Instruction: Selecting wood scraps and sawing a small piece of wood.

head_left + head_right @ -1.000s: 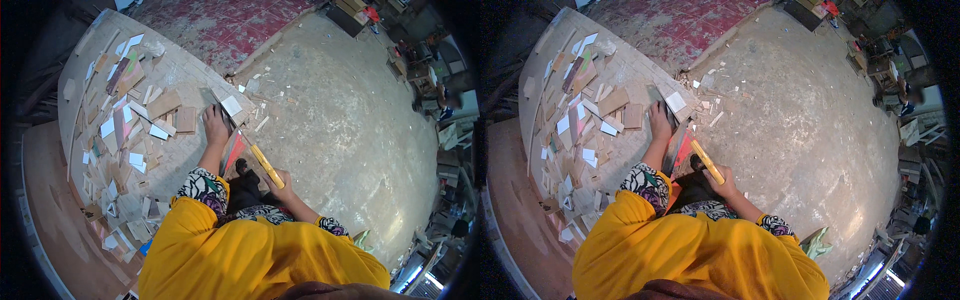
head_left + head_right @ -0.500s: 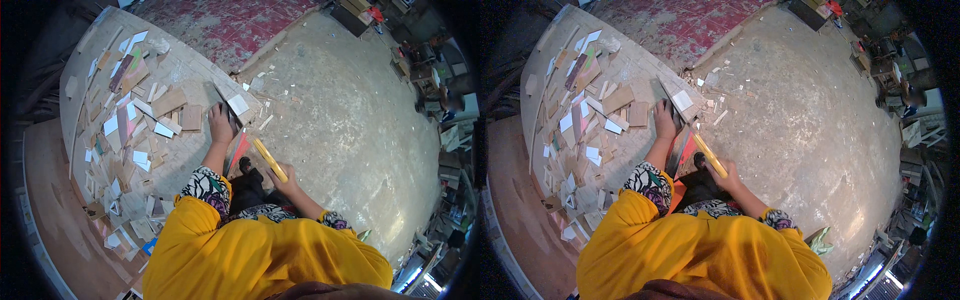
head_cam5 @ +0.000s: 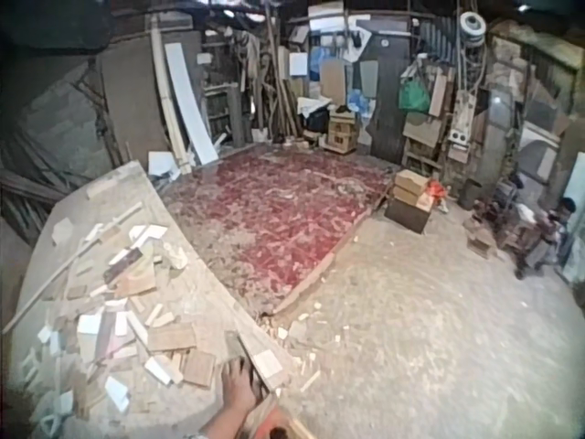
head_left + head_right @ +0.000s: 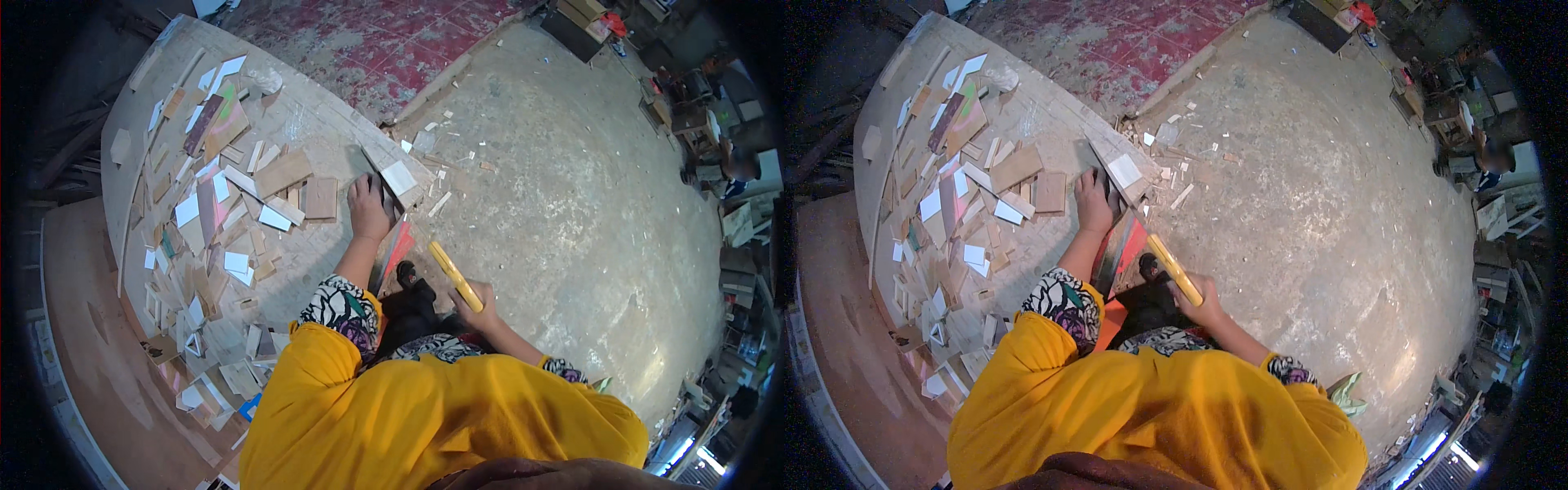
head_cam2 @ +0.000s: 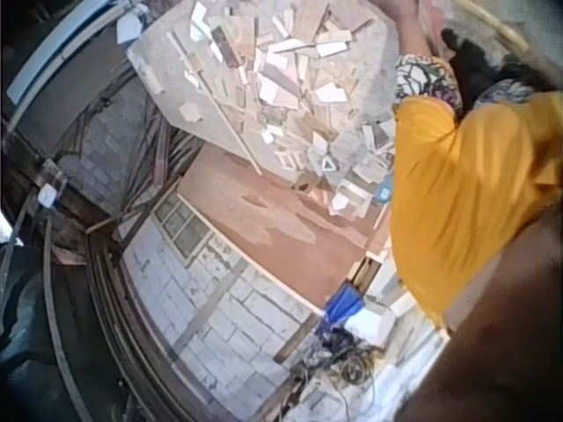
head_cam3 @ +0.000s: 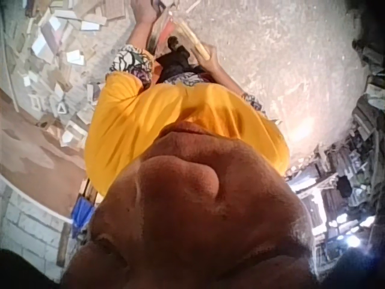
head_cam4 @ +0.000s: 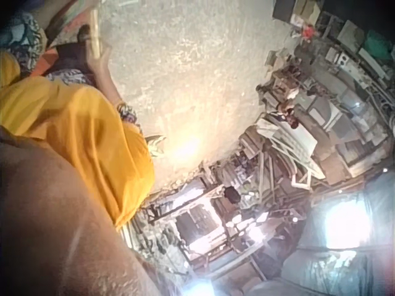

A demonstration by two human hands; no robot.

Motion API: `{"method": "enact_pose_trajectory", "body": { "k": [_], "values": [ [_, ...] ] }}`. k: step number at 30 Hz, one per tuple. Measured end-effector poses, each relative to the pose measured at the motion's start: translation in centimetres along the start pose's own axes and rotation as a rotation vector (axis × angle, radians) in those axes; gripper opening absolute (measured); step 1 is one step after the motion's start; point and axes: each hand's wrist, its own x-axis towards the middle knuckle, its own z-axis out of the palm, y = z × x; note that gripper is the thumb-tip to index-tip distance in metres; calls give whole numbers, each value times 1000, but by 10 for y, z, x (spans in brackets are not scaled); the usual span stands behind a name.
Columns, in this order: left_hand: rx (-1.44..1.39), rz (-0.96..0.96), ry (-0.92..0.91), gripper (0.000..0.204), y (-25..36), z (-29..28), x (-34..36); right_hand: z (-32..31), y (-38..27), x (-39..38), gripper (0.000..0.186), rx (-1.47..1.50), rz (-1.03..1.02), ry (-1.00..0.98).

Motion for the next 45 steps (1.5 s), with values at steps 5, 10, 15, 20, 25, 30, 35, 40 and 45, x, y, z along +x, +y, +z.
{"method": "enact_pose_trajectory", "body": {
  "k": [5,10,15,20,25,30,35,40,45],
  "values": [
    [12,-25,-42,47,4,-9,5,11,3,43,15,-101,-101,-14],
    [59,-2,27,48,5,0,4,14,3,45,15,-84,-120,-22],
    [31,-17,42,47,-1,3,-3,-1,0,12,14,-75,-66,-42],
    [23,-23,68,45,4,-2,7,16,11,54,13,-59,-18,-39],
    [78,-50,1,51,-5,-1,-5,-10,-4,-2,24,39,100,-46],
    [117,-125,-23,55,-7,0,12,-8,11,13,14,-46,-64,-62],
    [161,-44,-15,49,-18,-5,16,-1,8,8,17,-1,37,-149],
    [219,-161,158,36,-22,19,4,9,5,-7,14,-12,-33,-103],
    [144,-146,130,39,-13,9,1,7,5,-6,15,54,-75,-25]
  ]
}}
